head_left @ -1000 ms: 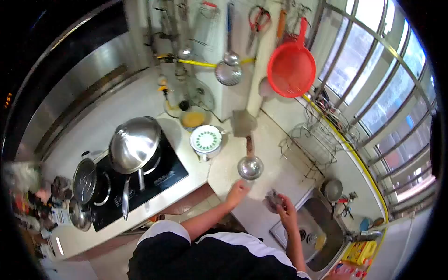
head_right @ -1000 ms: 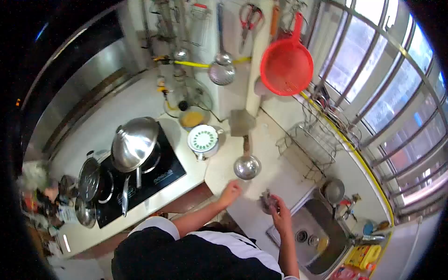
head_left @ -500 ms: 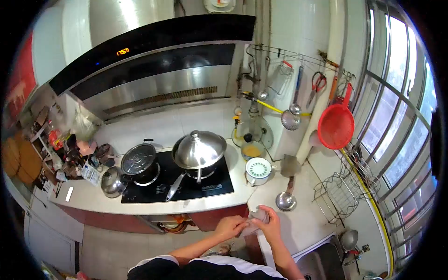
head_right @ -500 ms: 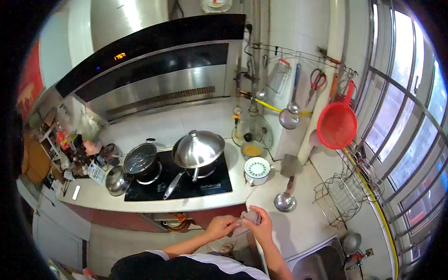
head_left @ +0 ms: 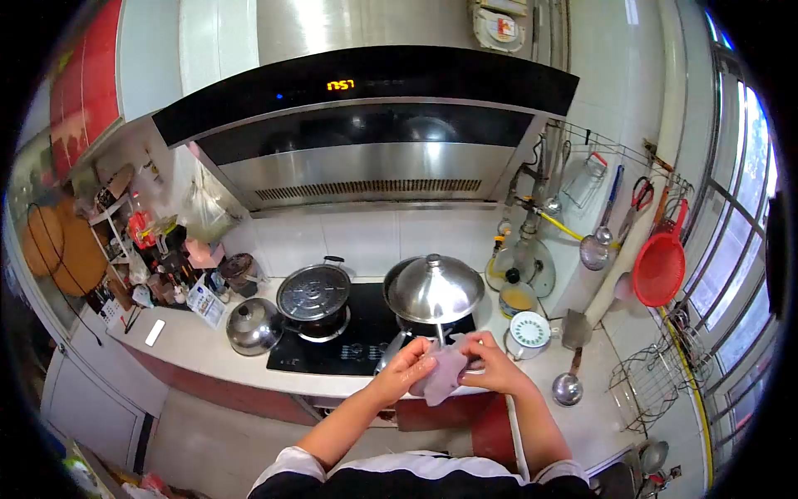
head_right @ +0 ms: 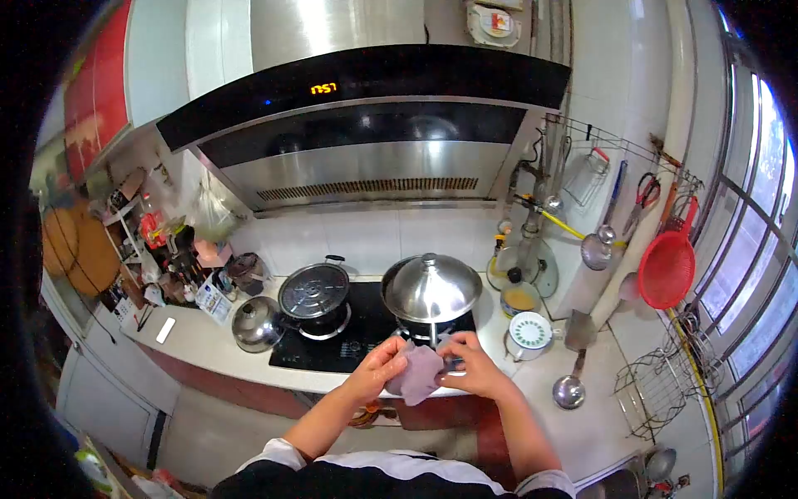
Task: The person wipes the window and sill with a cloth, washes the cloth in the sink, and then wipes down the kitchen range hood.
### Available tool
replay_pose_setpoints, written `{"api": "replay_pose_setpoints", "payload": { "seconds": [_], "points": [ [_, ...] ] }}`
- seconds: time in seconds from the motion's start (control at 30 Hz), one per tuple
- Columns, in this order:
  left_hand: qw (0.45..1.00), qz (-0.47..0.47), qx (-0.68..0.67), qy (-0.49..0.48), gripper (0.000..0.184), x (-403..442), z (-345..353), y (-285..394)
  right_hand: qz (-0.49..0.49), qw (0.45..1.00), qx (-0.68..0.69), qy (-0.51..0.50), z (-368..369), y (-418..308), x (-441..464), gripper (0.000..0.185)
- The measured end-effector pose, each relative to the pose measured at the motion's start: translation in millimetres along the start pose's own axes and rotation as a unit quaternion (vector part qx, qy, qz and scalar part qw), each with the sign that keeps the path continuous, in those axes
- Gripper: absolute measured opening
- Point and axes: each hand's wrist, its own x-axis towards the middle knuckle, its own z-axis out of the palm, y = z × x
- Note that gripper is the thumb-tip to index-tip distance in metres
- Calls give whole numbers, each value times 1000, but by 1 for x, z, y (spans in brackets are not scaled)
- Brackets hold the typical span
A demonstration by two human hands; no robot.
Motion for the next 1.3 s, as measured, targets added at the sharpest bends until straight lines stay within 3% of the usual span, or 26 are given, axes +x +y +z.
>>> {"api": "replay_pose_setpoints", "payload": {
  "seconds": [0.1, 0.13, 0.17, 0.23, 0.27, 0.3, 0.37, 0.43, 0.5, 0.53, 0.6, 0.63, 0.7, 0.73, 0.77, 0.83, 0.87, 0.93, 1.0, 1.03, 1.07, 1.1, 1.13, 1.17, 1.23, 1.3],
  "points": [
    [993, -3, 108, -41, 26, -15, -30, 38, -158, 987, -40, -9, 10, -66, 48, 91],
    [988, 0, 152, -39, 25, -17, -42, 46, -134, 955, 240, -111, 23, -69, 65, 103],
    [980, 81, 182, -16, 21, -19, -47, 59, -115, 913, 352, -170, 34, -82, 77, 88],
    [937, 25, 345, 42, 22, -31, -69, 95, -2, 921, 304, -244, 54, -85, 102, 66],
    [929, 86, 355, 59, 27, -33, -85, 95, -62, 963, 177, -194, 60, -93, 112, 46],
    [923, 49, 374, 75, 37, -40, -96, 112, -8, 950, 180, -255, 62, -94, 122, 36],
    [860, 93, 500, 46, 46, -49, -115, 143, -36, 947, 150, -281, 55, -103, 139, 33],
    [881, 96, 463, 4, 44, -56, -156, 145, -56, 950, 216, -216, 46, -122, 148, 32],
    [923, -34, 383, 17, 40, -61, -189, 151, -33, 945, 263, -194, 35, -132, 164, 32],
    [923, -32, 382, 20, 40, -62, -190, 156, -53, 956, 226, -180, 30, -139, 173, 33],
    [780, -8, 605, 160, 41, -63, -187, 167, -53, 973, 175, -140, 27, -150, 189, 35],
    [780, -7, 604, 163, 41, -61, -183, 168, -54, 973, 174, -142, 27, -158, 196, 35],
    [604, 273, 691, 289, 51, -51, -166, 163, -171, 973, 81, -133, 25, -176, 210, 33],
    [682, 283, 616, 273, 60, -48, -156, 163, -259, 954, 12, -149, 24, -179, 220, 29],
    [680, 285, 617, 277, 60, -46, -149, 159, -263, 953, 10, -151, 25, -183, 225, 29],
    [852, 177, 455, 187, 65, -40, -137, 148, -332, 903, -21, -273, 24, -193, 235, 31],
    [871, 175, 420, 188, 55, -32, -134, 141, -302, 915, -47, -263, 22, -199, 234, 30],
    [840, 75, 491, 219, 32, -31, -134, 139, -298, 922, -138, -204, 12, -199, 234, 27],
    [784, 10, 570, 247, 31, -27, -136, 142, -287, 920, -227, -140, -1, -193, 237, 25],
    [764, -35, 590, 259, 34, -25, -138, 142, -317, 910, -265, -34, -5, -186, 240, 22],
    [793, -89, 548, 252, 36, -23, -139, 143, -342, 887, -300, 74, -8, -179, 244, 19],
    [791, -90, 548, 255, 36, -17, -141, 136, -346, 887, -297, 72, -9, -177, 248, 19],
    [905, -25, 324, 273, 36, -8, -144, 126, -330, 886, -299, 128, -7, -176, 253, 19],
    [958, 43, 78, 273, 37, -1, -144, 117, -312, 883, -299, 183, -2, -176, 255, 20],
    [943, 122, -154, 267, 42, 22, -98, 130, -327, 896, -210, 213, 20, -183, 252, 23],
    [937, 154, -202, 241, 53, 31, -106, 119, -311, 924, -158, 155, 44, -197, 238, 27]
  ]
}}
